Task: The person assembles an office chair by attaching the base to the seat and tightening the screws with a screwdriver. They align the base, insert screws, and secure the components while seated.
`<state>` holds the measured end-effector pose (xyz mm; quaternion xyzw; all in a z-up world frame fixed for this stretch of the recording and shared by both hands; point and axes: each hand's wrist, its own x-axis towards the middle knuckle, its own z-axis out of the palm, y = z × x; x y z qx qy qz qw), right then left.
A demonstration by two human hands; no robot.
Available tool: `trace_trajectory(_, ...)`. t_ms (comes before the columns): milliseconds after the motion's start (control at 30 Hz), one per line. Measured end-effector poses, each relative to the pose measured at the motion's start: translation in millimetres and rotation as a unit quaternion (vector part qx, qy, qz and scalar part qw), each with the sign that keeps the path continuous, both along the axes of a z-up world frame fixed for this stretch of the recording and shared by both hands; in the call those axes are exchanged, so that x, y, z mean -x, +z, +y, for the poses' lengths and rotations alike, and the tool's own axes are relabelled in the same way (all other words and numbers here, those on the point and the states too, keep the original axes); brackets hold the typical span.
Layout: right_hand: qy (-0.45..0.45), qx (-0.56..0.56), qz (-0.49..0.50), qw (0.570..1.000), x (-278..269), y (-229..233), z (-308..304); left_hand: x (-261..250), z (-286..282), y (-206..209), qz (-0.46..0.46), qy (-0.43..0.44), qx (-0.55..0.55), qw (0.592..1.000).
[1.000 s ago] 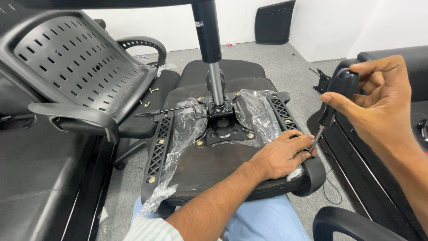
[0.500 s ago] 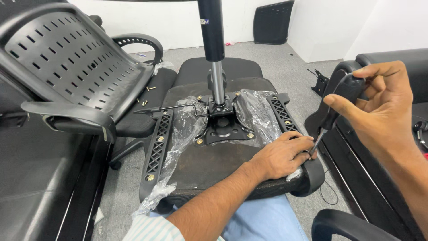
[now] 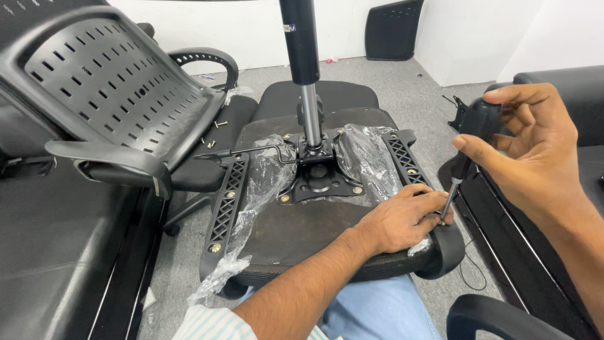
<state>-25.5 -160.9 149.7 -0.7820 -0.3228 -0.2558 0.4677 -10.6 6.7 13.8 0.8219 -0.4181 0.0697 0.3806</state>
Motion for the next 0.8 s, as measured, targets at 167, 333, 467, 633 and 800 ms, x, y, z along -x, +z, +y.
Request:
trace_trajectory(167,-0.006,0.008,-0.015,1.0,-3.2,-4.9,-1.8,2.2,0.7,1.9,0.035,0.01,-0.018,0.999)
trace_trajectory(333,0.0,-0.018,0.008,1.0,4.4,-4.4,-1.3,-0.5,-0.9,-0.6,0.043,0.035,-0.014,0.998)
trace_trajectory(467,0.016,-0.005,0.025,1.0,9.9,3.1,0.1,-4.1,-3.1,-4.1,0.04,0.038,-0.01,0.998)
trace_trajectory(633,0.0,-0.033,0.066,0.997,14.7,6.2,8.1,-5.7,-4.0,-10.1,0.031,0.038,0.003,0.999)
trace_trajectory(800,-0.004,-0.025,0.069,0.997,21.1,6.7,8.8,-3.9,-2.7,-10.9,0.026,0.034,0.015,0.999)
